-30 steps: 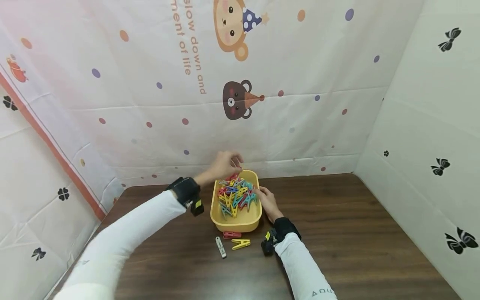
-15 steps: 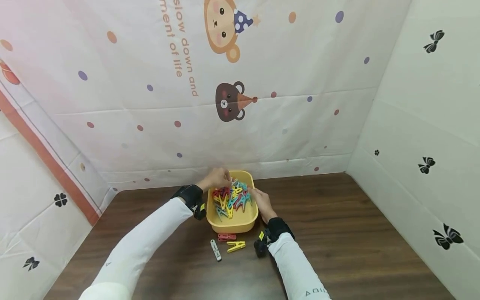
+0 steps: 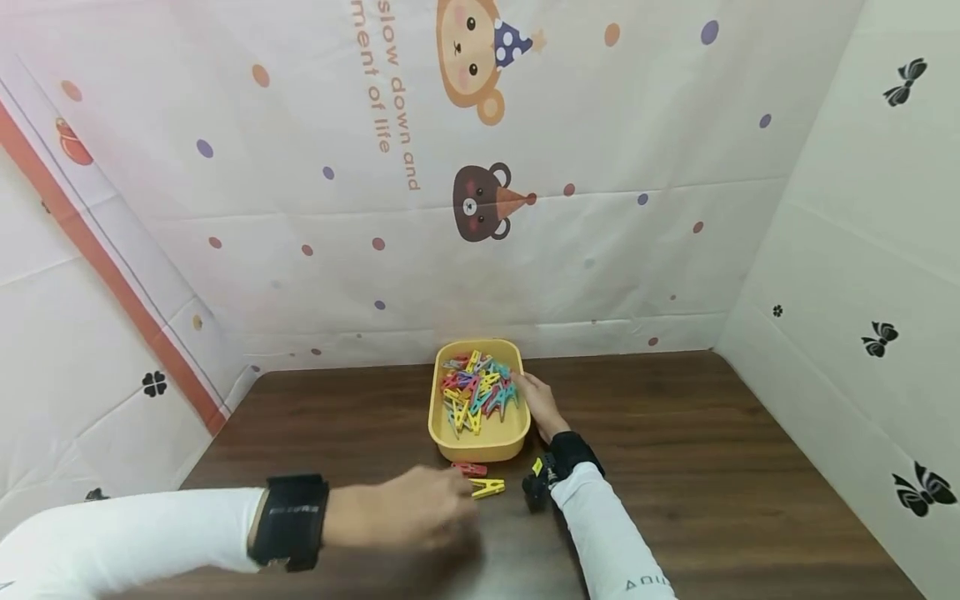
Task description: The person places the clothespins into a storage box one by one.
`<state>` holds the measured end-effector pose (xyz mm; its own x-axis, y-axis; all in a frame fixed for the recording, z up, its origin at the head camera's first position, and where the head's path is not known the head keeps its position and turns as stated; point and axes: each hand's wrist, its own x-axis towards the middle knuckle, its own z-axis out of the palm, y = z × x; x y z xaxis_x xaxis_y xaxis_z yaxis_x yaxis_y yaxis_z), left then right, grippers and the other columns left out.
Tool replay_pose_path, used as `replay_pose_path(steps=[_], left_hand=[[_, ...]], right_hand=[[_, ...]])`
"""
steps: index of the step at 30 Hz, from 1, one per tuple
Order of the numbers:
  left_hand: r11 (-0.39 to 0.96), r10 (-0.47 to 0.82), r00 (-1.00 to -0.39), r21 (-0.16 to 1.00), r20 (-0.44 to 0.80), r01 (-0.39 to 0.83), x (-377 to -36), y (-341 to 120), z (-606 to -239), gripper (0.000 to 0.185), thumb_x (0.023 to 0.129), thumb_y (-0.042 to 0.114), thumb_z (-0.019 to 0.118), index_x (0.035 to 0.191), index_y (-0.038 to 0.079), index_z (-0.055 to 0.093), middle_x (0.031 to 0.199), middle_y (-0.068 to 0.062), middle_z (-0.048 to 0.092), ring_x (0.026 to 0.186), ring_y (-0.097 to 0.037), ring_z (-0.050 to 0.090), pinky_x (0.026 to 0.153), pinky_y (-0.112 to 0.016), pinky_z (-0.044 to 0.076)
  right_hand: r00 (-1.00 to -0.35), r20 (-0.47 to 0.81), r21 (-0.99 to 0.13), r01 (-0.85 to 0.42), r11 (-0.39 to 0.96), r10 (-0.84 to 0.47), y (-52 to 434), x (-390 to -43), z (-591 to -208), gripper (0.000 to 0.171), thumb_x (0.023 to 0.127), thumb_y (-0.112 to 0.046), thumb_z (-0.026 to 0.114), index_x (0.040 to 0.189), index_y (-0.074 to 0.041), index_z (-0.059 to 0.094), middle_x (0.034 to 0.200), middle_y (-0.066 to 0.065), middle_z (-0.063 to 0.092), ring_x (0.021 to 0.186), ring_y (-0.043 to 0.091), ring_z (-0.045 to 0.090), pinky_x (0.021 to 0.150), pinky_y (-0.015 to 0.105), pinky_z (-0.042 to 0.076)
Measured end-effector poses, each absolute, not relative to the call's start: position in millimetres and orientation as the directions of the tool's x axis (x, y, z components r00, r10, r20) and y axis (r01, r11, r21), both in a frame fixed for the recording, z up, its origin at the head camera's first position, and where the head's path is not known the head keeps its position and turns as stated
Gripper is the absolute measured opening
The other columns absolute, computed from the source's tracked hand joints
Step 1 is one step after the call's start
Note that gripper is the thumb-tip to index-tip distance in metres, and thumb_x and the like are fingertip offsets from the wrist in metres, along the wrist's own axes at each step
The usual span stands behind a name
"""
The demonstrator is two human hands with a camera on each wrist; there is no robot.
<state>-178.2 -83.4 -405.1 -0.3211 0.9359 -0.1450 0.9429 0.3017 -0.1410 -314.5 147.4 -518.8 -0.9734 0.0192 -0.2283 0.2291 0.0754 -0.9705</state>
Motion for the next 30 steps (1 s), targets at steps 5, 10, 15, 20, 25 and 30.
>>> replay_pose_path(steps=[5,10,15,20,25,30], left_hand=[[0.064,0.928,-0.229,-0.48,-0.293,0.875,-163.8,-115.6,-441.6,0.039,0.092,0.043,0.075,0.127,0.033,0.06,0.126,0.011,0.058,0.113,-0.004,0.055,0.088,-0.019,0.05],[0.021,0.919,-0.222,-0.521,-0.326,0.854,-167.6,-125.8,-454.5,0.051,0.089,0.044,0.078,0.132,0.033,0.053,0.131,0.011,0.057,0.119,-0.005,0.054,0.09,-0.021,0.052],[0.121,0.932,-0.253,-0.433,-0.261,0.893,-175.9,-122.6,-453.4,0.052,0.087,0.035,0.082,0.131,0.029,0.055,0.13,0.008,0.056,0.117,-0.006,0.054,0.087,-0.02,0.053],[0.156,0.933,-0.265,-0.391,-0.243,0.907,-180.7,-117.8,-454.8,0.041,0.09,0.029,0.08,0.126,0.027,0.06,0.118,0.009,0.06,0.104,-0.006,0.053,0.076,-0.016,0.051],[0.167,0.945,-0.238,-0.296,-0.224,0.941,-180.8,-115.5,-458.1,0.027,0.093,0.019,0.076,0.117,0.023,0.066,0.11,0.009,0.064,0.097,-0.004,0.054,0.068,-0.012,0.05],[0.166,0.956,-0.22,-0.257,-0.196,0.952,-182.7,-114.8,-453.8,0.021,0.089,0.018,0.079,0.107,0.025,0.07,0.102,0.01,0.065,0.094,-0.003,0.057,0.07,-0.014,0.051]], right_hand=[[-0.967,-0.253,-0.963,0.252,0.092,-0.005,149.4,-310.9,-516.1,0.066,0.108,-0.048,0.042,0.158,-0.006,0.034,0.151,0.023,0.05,0.136,0.034,0.054,0.113,0.045,0.048],[-0.964,-0.261,-0.964,0.258,0.068,-0.043,151.0,-306.3,-517.4,0.066,0.105,-0.029,0.041,0.164,-0.009,0.018,0.16,0.024,0.037,0.144,0.037,0.044,0.119,0.05,0.039],[-0.967,-0.253,-0.965,0.249,0.083,-0.035,147.6,-304.1,-517.2,0.067,0.104,-0.025,0.04,0.165,-0.013,0.015,0.161,0.022,0.036,0.144,0.036,0.044,0.118,0.049,0.04],[-0.965,-0.26,-0.963,0.258,0.084,-0.017,146.2,-305.4,-516.5,0.066,0.105,-0.031,0.039,0.165,-0.017,0.016,0.162,0.021,0.036,0.145,0.035,0.043,0.118,0.048,0.04],[-0.959,-0.284,-0.957,0.283,0.065,-0.013,146.8,-305.8,-517.6,0.066,0.106,-0.032,0.04,0.165,-0.016,0.015,0.163,0.02,0.034,0.146,0.035,0.041,0.119,0.049,0.039],[-0.957,-0.29,-0.957,0.289,0.036,-0.012,148.2,-307.7,-517.1,0.067,0.106,-0.031,0.041,0.165,-0.012,0.016,0.161,0.021,0.037,0.146,0.036,0.042,0.12,0.049,0.039]])
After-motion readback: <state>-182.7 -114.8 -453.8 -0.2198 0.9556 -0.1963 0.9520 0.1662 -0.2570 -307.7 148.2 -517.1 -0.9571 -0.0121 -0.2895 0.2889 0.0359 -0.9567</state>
